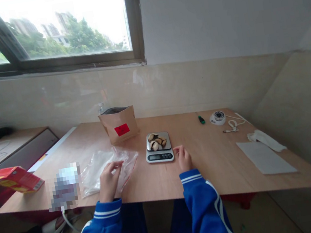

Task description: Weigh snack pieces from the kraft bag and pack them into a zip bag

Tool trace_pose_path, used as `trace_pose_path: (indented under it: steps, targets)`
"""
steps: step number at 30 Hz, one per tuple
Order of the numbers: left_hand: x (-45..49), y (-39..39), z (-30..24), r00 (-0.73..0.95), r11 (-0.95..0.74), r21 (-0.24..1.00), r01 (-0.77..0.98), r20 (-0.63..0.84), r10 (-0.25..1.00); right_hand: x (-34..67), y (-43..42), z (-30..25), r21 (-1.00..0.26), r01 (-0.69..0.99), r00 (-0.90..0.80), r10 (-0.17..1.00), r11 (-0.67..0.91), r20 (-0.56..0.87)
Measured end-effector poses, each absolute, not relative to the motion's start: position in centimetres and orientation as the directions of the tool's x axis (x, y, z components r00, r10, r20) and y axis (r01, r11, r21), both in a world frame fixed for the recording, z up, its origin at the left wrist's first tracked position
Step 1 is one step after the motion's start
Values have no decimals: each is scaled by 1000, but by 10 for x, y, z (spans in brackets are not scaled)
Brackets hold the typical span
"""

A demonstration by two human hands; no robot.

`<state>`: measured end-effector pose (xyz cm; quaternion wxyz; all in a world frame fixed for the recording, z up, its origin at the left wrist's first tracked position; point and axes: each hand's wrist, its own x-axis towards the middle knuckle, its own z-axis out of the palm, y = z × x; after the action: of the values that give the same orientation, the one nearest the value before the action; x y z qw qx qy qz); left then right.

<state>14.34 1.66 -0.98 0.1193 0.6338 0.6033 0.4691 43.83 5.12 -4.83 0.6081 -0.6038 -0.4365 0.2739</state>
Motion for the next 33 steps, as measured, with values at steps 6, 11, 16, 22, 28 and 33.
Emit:
trace_pose_path:
  steps: [6, 11, 16, 22, 28, 33]
  targets:
    - [194, -4, 21, -238, -342, 794, 503, 508, 828, 351, -30, -13, -991, 68, 38, 992, 115, 118]
    - [217, -22, 13, -311, -302, 863, 405, 441, 842, 316, -25, 7, -993, -1, 44, 992, 120, 120]
    - [195, -22, 9, -489, -212, 884, 417, 415, 768, 340, -19, -2, -997, -71, 243, 970, 6, -11]
    - [191, -21, 4, -420, -174, 961, 214, 251, 872, 371, -30, 0, -992, 90, 118, 988, 92, 103]
    - [202, -19, -6, -342, -109, 993, -50, 86, 936, 378, 8, -14, -853, 439, 244, 877, 280, 414]
    - [199, -17, -13, -312, -58, 990, -128, 15, 950, 372, 62, -10, -569, 750, 0, 860, 337, 510]
